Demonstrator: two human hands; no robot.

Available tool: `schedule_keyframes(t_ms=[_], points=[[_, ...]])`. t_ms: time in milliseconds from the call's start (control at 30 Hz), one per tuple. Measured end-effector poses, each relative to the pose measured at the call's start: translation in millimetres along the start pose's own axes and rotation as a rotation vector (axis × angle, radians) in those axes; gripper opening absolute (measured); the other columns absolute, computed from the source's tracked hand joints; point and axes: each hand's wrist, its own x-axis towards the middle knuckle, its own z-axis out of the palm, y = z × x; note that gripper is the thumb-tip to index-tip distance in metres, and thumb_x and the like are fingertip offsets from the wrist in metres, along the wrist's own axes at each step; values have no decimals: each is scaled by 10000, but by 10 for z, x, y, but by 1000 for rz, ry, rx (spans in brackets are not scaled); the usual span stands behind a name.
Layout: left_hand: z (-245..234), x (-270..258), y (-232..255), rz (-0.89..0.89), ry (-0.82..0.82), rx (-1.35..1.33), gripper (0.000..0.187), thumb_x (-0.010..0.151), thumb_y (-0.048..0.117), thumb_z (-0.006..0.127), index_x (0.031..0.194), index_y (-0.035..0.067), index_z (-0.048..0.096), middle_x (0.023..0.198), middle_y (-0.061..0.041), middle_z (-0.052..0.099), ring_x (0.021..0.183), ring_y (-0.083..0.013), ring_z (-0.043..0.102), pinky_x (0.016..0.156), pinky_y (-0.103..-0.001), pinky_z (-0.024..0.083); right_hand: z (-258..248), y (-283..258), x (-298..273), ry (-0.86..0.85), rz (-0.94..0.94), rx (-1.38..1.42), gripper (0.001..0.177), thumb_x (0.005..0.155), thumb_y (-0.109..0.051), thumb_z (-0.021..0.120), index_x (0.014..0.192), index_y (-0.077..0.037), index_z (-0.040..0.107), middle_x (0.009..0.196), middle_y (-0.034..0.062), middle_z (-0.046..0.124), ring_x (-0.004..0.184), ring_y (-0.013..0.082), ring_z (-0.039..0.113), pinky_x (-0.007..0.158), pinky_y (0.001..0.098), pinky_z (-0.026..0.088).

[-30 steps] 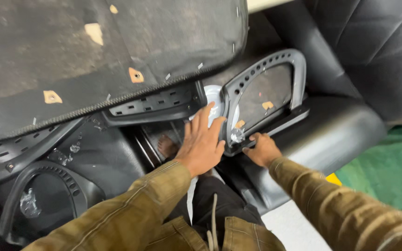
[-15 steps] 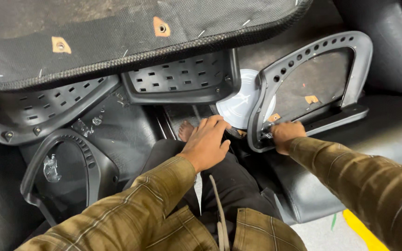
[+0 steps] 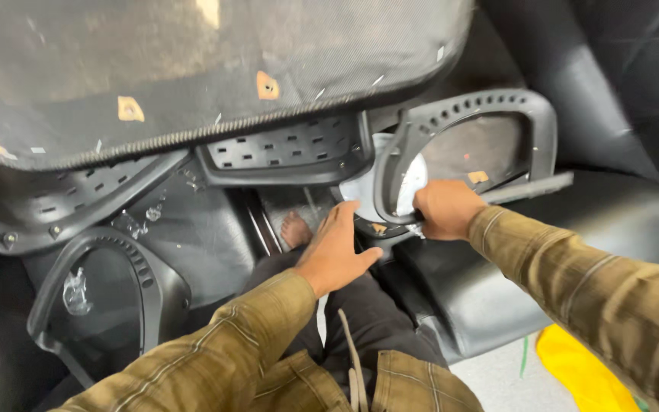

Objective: The person assembles a chair by attaching plastic side frames to a fabric seat cushion using screws and a screwdriver. They align the frames, insert screws, and tighten them to secure the parts together.

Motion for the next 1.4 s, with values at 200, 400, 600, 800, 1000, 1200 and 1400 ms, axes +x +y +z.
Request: schedule_keyframes(t_ms=[200, 400, 600, 800, 1000, 1200, 1400], points=[[40, 164, 509, -232, 62, -621, 1263, 691, 410, 865, 1537, -51, 48, 1476, -229, 502, 1338, -283, 540, 1087, -368, 448, -955, -212, -349, 210, -91, -6, 189, 670, -206, 703, 789, -84, 785, 824, 173, 731, 864, 369, 701, 788, 479, 579], [-222, -115, 846, -451, -6, -829, 1319, 621, 441, 866, 1583, 20, 68, 1415, -195, 535, 1253, -285, 580, 993, -395, 502, -1287, -392, -505, 184, -82, 218, 278, 657, -172, 662, 879, -77, 799, 844, 239, 729, 826, 418, 709, 788, 490, 571], [-357, -569, 1011, -449, 178, -884, 1470, 636, 307, 924, 1533, 70, -217, 1458, -128, 517, 1326, -194, 535, 1106, -314, 396, -1440, -939, -601, 154, -192, 399, 294, 647, -109, 584, 832, -16, 793, 814, 299, 707, 806, 438, 707, 805, 477, 579], [-254, -799, 754, -390, 382, -983, 1440, 695, 218, 925, 1543, 130, -235, 1385, -98, 602, 1262, -212, 609, 1060, -355, 477, -1767, -1599, -658, 64, -88, 455, 267, 692, -125, 579, 834, -12, 775, 822, 297, 712, 808, 454, 722, 789, 490, 588], [105, -548, 660, -449, 426, -1492, 372, 955, 281, 608, 1283, 141, 502, 1042, -23, 577, 855, -170, 525, 685, -343, 464, -2015, -2250, -616, 89, -152, 415, 277, 710, -157, 602, 879, 3, 753, 890, 266, 718, 876, 453, 706, 814, 507, 577], [-269, -522, 595, -432, 602, -1468, 235, 993, 236, 541, 1216, 163, 521, 989, 12, 646, 834, -121, 627, 700, -325, 502, -1997, -2281, -669, 226, -251, 427, 315, 756, -190, 616, 979, -16, 755, 943, 261, 733, 956, 448, 698, 883, 490, 544], [-895, -759, 662, -179, 506, -1274, 311, 1026, 244, 553, 1227, 21, 631, 1115, -118, 715, 920, -184, 701, 852, -365, 587, -1767, -1661, -827, 544, -292, 701, 467, 843, -302, 704, 1214, -30, 623, 1101, 179, 734, 1008, 312, 713, 867, 404, 544]])
